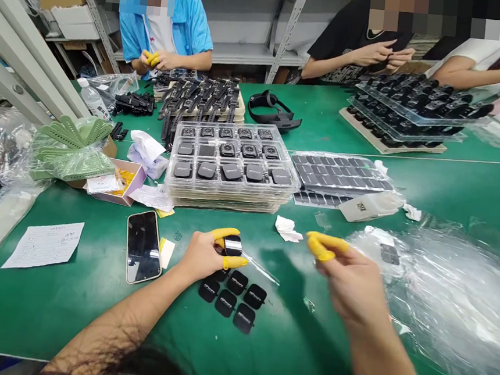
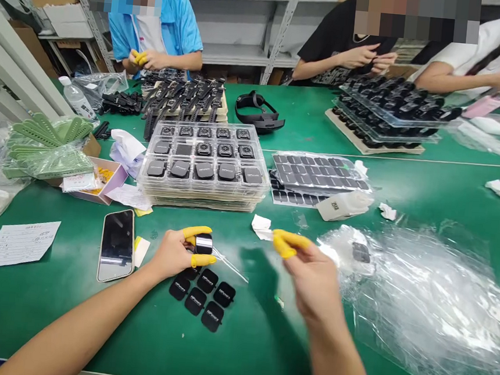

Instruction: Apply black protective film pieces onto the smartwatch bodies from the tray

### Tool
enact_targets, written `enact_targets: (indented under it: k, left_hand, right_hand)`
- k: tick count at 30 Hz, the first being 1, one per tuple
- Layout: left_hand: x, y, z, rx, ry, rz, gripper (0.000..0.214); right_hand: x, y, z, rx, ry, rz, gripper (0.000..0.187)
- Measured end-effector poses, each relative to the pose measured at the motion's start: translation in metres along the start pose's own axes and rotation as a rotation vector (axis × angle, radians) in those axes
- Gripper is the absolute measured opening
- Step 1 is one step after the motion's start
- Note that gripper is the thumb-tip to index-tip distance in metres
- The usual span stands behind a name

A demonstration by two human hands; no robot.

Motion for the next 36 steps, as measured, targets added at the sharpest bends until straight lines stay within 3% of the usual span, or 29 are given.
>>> enact_targets:
  k: [3, 5, 6, 7, 9, 11, 12, 14, 16, 19, 21, 24, 28, 32, 36]
  left_hand:
    - [0.000, 0.003, 0.003, -0.004, -0.042, 0.026, 0.074]
    - [-0.001, 0.004, 0.005, -0.003, -0.089, 0.033, 0.074]
    - [-0.001, 0.005, 0.006, 0.000, -0.108, 0.036, 0.073]
    - [-0.002, 0.005, 0.007, 0.001, -0.123, 0.039, 0.072]
    - [-0.002, 0.006, 0.008, -0.005, -0.139, 0.039, 0.071]
    - [-0.002, 0.006, 0.007, -0.011, -0.146, 0.033, 0.071]
    - [-0.002, 0.006, 0.007, -0.010, -0.152, 0.028, 0.071]
    - [-0.002, 0.006, 0.006, -0.007, -0.162, 0.024, 0.071]
    - [-0.002, 0.006, 0.005, -0.009, -0.161, 0.025, 0.072]
    - [-0.002, 0.006, 0.004, -0.050, -0.144, 0.034, 0.066]
    - [-0.002, 0.006, 0.005, -0.094, -0.103, 0.041, 0.057]
    - [-0.001, 0.005, 0.006, -0.092, -0.087, 0.021, 0.055]
    - [-0.002, 0.004, 0.006, -0.067, -0.082, 0.008, 0.064]
    - [-0.001, 0.003, 0.004, -0.074, -0.144, -0.010, 0.059]
    - [-0.001, 0.003, 0.003, -0.081, -0.099, -0.014, 0.060]
  right_hand:
    - [0.054, 0.033, -0.020, 0.033, -0.599, -0.173, 0.020]
    - [0.063, 0.046, -0.025, 0.192, -0.871, -0.252, 0.019]
    - [0.058, 0.050, -0.023, 0.307, -0.913, -0.250, 0.019]
    - [0.048, 0.054, -0.021, 0.426, -0.899, -0.189, 0.021]
    - [0.017, 0.061, -0.013, 0.601, -0.776, 0.058, 0.023]
    - [-0.013, 0.068, -0.004, 0.644, -0.648, 0.273, 0.025]
    - [-0.023, 0.070, 0.000, 0.629, -0.622, 0.315, 0.027]
    - [-0.035, 0.067, 0.010, 0.586, -0.599, 0.280, 0.030]
    - [-0.043, 0.050, 0.021, 0.586, -0.516, 0.266, 0.026]
    - [-0.067, 0.008, 0.035, 0.649, -0.320, 0.441, 0.013]
    - [-0.086, -0.015, 0.038, 0.719, -0.313, 0.564, 0.016]
    - [-0.100, -0.025, 0.033, 0.829, -0.388, 0.492, 0.018]
    - [-0.099, -0.018, 0.021, 0.965, -0.351, 0.464, 0.019]
    - [-0.096, -0.014, 0.018, 0.974, -0.371, 0.381, 0.020]
    - [-0.098, -0.021, 0.018, 1.013, -0.321, 0.407, 0.020]
Point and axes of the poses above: each hand's wrist, its own y-axis towards the middle knuckle, its own x-axis out of the back of the hand, z = x × y, the point moved 3 cm from there along y, towards the middle knuckle, and after that the axes turned 4 degrees about -x, right-handed, at the moved point
